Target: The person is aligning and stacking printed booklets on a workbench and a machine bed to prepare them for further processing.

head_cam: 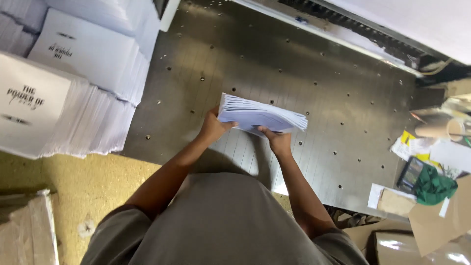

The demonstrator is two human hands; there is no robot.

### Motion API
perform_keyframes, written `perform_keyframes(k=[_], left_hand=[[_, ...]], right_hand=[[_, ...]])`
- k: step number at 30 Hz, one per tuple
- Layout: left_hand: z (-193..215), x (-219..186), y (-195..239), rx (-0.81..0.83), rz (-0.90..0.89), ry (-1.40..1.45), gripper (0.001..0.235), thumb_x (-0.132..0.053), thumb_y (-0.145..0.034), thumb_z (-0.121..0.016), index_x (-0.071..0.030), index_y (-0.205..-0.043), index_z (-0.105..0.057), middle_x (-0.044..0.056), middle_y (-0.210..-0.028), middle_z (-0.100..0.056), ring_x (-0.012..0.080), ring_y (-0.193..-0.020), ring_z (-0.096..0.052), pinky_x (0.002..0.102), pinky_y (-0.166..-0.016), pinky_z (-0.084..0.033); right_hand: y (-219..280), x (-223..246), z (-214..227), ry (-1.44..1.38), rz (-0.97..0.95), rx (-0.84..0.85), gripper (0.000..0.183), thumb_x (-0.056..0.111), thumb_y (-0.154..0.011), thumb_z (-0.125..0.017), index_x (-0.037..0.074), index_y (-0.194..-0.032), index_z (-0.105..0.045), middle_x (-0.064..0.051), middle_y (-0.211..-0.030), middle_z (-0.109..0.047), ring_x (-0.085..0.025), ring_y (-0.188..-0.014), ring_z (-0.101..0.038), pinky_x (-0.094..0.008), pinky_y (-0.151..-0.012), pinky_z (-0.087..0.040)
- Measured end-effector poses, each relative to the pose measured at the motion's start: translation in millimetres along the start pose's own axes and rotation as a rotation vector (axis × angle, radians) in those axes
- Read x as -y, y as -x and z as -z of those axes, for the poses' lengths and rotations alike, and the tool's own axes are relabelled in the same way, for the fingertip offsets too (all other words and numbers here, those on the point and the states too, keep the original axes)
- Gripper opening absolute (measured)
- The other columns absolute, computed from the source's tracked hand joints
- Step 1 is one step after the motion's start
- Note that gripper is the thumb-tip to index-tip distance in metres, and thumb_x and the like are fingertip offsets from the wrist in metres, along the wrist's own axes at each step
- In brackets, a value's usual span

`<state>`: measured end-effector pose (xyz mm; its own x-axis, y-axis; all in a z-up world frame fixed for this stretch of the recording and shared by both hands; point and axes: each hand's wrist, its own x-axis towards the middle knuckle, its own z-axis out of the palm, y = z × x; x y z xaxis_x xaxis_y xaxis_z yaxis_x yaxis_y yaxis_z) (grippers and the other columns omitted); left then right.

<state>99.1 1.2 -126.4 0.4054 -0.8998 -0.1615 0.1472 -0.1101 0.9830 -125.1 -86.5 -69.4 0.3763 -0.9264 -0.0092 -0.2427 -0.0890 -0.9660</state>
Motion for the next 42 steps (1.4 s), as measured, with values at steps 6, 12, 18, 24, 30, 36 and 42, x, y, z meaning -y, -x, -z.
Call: perform_keyframes(k=[6, 12, 18, 24, 30, 36, 42], left_hand=[[-2.2, -16.3, 2.7, 0.030, -0.043, -0.026, 0.047, -0.006, -0.079, -0.092, 0.003, -0.119, -0.069, 0.027, -0.110, -0.075, 0.0360, -0.110, -0.070, 0.051, -0.091, -0.055], [0.3, -6.6, 0.3, 0.031, -0.045, 0.006, 0.050, -0.003, -0.074, -0.094, 0.001, -0.119, -0.072, 0.022, -0.110, -0.077, 0.0261, -0.110, -0.066, 0.048, -0.092, -0.055], [13.0, 8.3, -6.5, 0.096, -0.020, -0.105, 0.053, -0.003, -0.079, -0.091, -0.001, -0.128, -0.071, 0.024, -0.114, -0.076, 0.0391, -0.116, -0.070, 0.052, -0.094, -0.055], [12.7, -5.1, -13.6, 0.130, 0.011, -0.190, 0.052, -0.013, -0.083, -0.088, -0.011, -0.132, -0.071, 0.019, -0.121, -0.075, 0.0412, -0.122, -0.066, 0.050, -0.098, -0.055], [8.2, 17.4, -11.4, 0.111, 0.001, -0.220, 0.052, -0.009, -0.082, -0.087, -0.003, -0.130, -0.070, 0.029, -0.122, -0.072, 0.0492, -0.123, -0.063, 0.056, -0.098, -0.055], [23.7, -7.4, 4.1, 0.299, -0.002, -0.216, 0.048, -0.020, -0.080, -0.091, 0.007, -0.114, -0.072, 0.032, -0.103, -0.074, 0.0489, -0.103, -0.071, 0.056, -0.082, -0.056], [-6.4, 83.9, 30.8, 0.249, 0.326, -0.218, 0.054, -0.037, -0.073, -0.095, -0.013, -0.063, -0.048, -0.002, -0.055, -0.045, 0.0101, -0.051, -0.041, 0.033, -0.048, -0.029]], right_hand=[[-15.6, 81.7, 46.4, 0.248, 0.323, 0.081, 0.034, -0.007, -0.074, -0.091, -0.006, -0.102, -0.071, -0.017, -0.090, -0.073, -0.016, -0.087, -0.067, -0.030, -0.085, -0.051], [-26.0, 185.2, 5.0, 0.968, 0.474, 0.342, 0.045, 0.008, -0.078, -0.085, 0.008, -0.119, -0.065, -0.012, -0.092, -0.073, -0.033, -0.085, -0.075, -0.045, -0.077, -0.060], [-32.0, 166.5, -21.0, 1.239, 0.419, 0.390, 0.032, 0.020, -0.083, -0.081, 0.013, -0.110, -0.066, -0.007, -0.083, -0.074, -0.031, -0.077, -0.077, -0.044, -0.067, -0.061], [-29.8, 191.6, -17.8, 1.271, 0.544, 0.308, 0.021, 0.017, -0.082, -0.082, 0.016, -0.098, -0.068, 0.000, -0.074, -0.069, -0.024, -0.069, -0.074, -0.036, -0.062, -0.060], [-31.1, 159.6, -16.0, 1.305, 0.546, 0.265, 0.026, 0.025, -0.081, -0.085, 0.013, -0.093, -0.065, -0.002, -0.074, -0.067, -0.026, -0.068, -0.074, -0.039, -0.059, -0.059], [-64.1, 196.5, -7.0, 1.346, 0.330, 0.374, 0.040, 0.032, -0.081, -0.085, 0.013, -0.112, -0.069, -0.010, -0.086, -0.075, -0.032, -0.083, -0.077, -0.044, -0.071, -0.060], [-88.2, 125.7, -13.0, 1.360, 0.423, 0.028, 0.040, 0.023, -0.072, -0.087, 0.010, -0.103, -0.065, -0.009, -0.097, -0.066, -0.031, -0.087, -0.062, -0.040, -0.073, -0.049]])
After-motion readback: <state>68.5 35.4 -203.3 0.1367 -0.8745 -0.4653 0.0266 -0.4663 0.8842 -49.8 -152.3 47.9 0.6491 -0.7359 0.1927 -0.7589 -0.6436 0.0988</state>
